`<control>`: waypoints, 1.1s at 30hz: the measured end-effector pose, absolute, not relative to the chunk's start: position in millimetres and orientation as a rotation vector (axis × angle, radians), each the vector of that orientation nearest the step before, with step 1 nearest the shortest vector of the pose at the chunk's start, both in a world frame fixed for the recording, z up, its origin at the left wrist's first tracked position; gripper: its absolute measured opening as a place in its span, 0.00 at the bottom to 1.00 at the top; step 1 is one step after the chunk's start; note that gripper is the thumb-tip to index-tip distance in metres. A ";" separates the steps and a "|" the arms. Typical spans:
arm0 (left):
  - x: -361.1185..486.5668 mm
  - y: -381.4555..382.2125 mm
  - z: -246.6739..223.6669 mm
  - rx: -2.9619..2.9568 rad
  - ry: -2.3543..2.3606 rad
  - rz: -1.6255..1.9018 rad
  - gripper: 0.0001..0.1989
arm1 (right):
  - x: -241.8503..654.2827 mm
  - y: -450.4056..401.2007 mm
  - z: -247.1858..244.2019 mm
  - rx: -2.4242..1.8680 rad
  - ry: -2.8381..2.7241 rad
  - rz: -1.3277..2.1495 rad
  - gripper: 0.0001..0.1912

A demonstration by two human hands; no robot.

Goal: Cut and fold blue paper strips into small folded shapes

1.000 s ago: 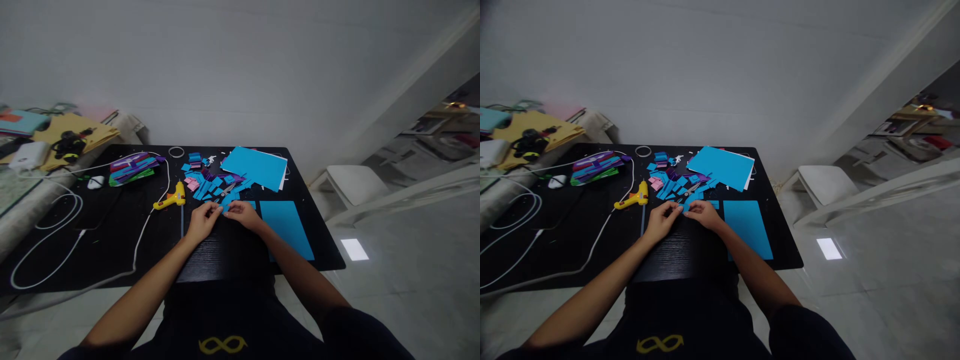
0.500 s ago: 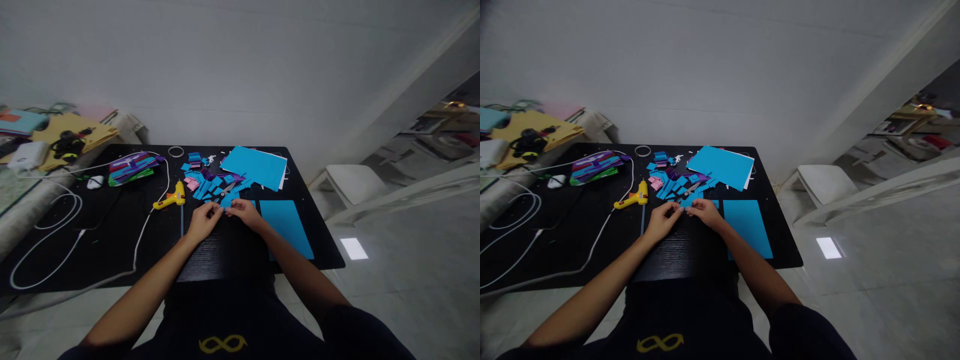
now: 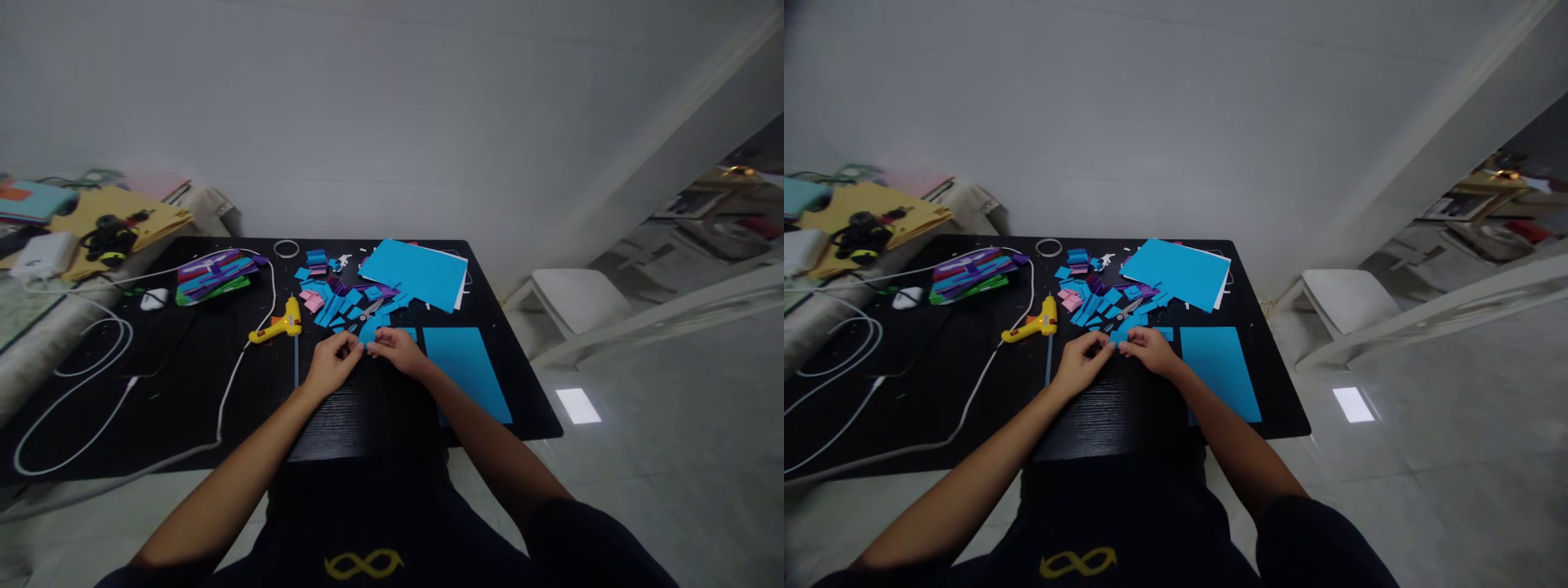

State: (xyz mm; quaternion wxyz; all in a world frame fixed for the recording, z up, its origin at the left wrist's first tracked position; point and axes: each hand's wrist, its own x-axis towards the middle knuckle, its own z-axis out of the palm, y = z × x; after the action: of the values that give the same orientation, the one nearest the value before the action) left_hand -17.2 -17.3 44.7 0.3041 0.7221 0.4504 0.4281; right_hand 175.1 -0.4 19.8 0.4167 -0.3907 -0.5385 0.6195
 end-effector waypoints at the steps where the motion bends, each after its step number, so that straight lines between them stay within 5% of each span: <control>1: -17.1 -17.3 44.5 1.911 1.195 1.134 0.10 | 175.0 -0.5 19.9 -0.981 -1.353 1.552 0.21; 33: -16.9 -18.3 45.5 1.822 1.205 1.194 0.10 | 170.8 -2.6 24.5 -0.964 -1.289 1.493 0.23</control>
State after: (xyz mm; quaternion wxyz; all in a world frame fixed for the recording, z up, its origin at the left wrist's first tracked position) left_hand -16.9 -18.3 45.5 0.3204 0.6934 0.4584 0.4543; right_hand 170.8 -2.6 24.5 0.4557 -0.3911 -0.5226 0.6052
